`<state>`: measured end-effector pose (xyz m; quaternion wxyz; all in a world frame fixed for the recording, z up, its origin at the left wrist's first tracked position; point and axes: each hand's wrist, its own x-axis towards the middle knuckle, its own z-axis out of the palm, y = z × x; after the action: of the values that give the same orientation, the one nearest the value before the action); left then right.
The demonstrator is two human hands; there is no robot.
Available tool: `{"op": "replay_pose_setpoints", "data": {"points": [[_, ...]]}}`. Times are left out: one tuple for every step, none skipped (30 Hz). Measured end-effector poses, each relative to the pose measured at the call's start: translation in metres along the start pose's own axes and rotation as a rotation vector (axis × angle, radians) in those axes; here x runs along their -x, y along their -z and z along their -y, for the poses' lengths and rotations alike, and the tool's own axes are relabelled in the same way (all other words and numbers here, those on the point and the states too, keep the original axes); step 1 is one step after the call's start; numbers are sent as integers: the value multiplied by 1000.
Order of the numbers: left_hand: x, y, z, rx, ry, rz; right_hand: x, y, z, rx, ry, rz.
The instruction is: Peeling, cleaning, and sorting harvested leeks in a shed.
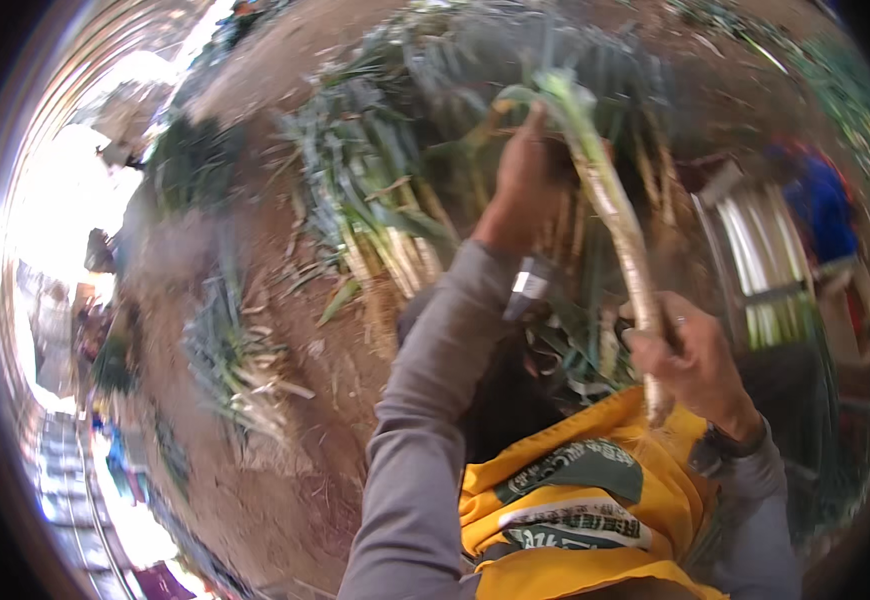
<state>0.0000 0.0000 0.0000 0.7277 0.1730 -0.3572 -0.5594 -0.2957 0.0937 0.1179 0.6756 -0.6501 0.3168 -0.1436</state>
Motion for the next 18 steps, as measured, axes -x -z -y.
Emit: {"op": "replay_pose_setpoints", "data": {"points": [[-1,-19,-17,203,137,116,1,-12,5,-4,-1,-25],[0,-37,-34,64,87,-233,2,-28,4,103,143,-15],[3,-56,-9,124,-49,-311,20,29,-3,255,134,162],[4,-52,-15,88,-33,-326,24,20,-10,333,198,128],[4,-49,-24,48,-21,-342,22,12,-16,411,264,97],[5,-51,-33,52,-8,-341,19,9,-22,406,256,89],[9,-54,-42,38,-3,-359,10,11,-34,536,234,81],[14,-57,-52,18,-2,-380,-1,12,-46,664,219,78],[24,-62,-58,-1,-21,-399,-18,10,-57,806,246,94],[35,-64,-69,-170,-16,-328,-32,7,-66,909,343,78],[39,-66,-78,-347,-7,-265,-43,7,-74,1003,450,58],[40,-61,-81,-327,48,-453,-52,2,-75,934,488,4],[38,-49,-65,-704,-524,-267,-68,-4,-68,858,537,-39],[28,-66,-62,-217,-92,-435,-84,4,-60,818,603,-158],[25,-61,-55,-203,-137,-457,-100,-1,-46,753,685,-249],[23,-78,-46,-148,-113,-489,-120,2,-40,648,623,-312],[28,-65,-43,-153,-151,-364,-138,-6,-24,547,580,-345],[32,-54,-38,-148,-181,-309,-159,-13,-17,398,511,-247]]}}
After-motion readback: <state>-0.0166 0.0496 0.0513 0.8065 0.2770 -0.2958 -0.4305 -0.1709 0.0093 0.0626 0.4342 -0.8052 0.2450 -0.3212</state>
